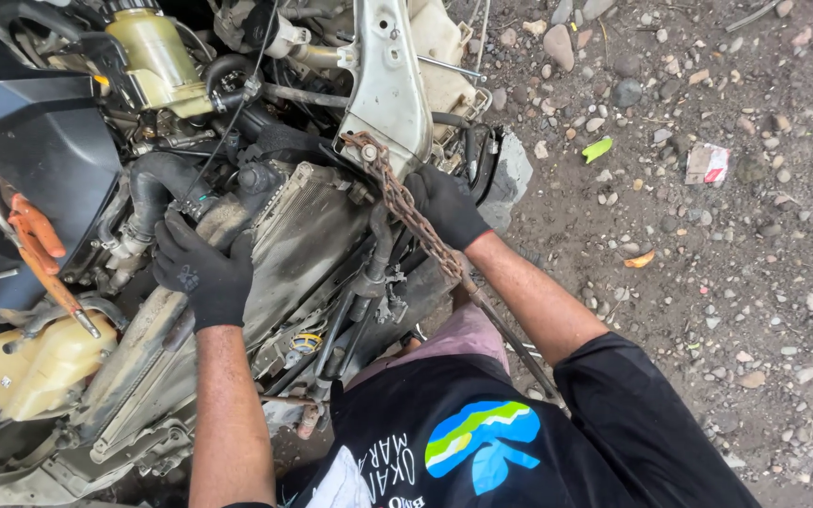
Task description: The person works at the front of a car with the hood area open, using a T-handle wrench to loosen bolts on the radiator support while a chain hangs from the vehicle. They reposition the wrench on different bolts, then pick up a pry bar and hammer and work on components below the radiator before reaching back into the engine bay.
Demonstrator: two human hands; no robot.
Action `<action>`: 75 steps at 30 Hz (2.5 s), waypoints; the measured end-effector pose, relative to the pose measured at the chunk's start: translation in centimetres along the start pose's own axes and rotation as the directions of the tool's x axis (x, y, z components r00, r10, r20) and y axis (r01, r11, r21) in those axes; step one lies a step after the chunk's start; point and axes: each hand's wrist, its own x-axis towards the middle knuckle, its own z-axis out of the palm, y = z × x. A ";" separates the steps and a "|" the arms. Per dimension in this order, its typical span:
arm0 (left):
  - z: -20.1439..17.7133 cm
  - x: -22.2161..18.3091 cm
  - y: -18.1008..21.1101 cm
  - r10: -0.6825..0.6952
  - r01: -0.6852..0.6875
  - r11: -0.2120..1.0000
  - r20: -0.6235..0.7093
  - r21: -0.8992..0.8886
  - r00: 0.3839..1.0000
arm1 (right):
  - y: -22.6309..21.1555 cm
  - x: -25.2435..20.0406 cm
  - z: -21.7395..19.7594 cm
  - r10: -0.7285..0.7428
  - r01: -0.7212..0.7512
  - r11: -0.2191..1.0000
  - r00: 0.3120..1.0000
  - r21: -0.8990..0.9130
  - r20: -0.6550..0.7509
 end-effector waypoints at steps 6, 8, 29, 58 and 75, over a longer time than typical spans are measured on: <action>0.4 0.1 -0.1 0.002 -0.002 1.000 -0.026 0.001 1.000 | -2.1 0.7 -4.2 0.471 -0.476 0.875 0.879 0.093 0.071; 0.3 0.6 0.2 -0.001 0.001 1.000 -0.036 -0.008 0.999 | 4.9 3.2 -5.0 0.343 -0.348 0.938 0.920 0.007 -0.190; -1.5 -0.1 -1.3 -0.078 0.069 0.980 -0.037 -0.186 0.996 | 10.7 6.5 -11.2 0.262 -0.147 0.930 0.908 0.336 -0.328; 21.8 -9.7 22.0 0.706 0.832 -0.408 0.448 -0.376 0.549 | -1.6 -22.1 -18.7 0.111 -0.156 0.975 0.959 -0.159 -0.261; 22.7 -9.1 23.5 0.658 0.124 -0.518 0.302 0.846 0.690 | -0.7 -20.2 -19.7 -0.051 0.008 0.977 0.979 -0.212 -0.200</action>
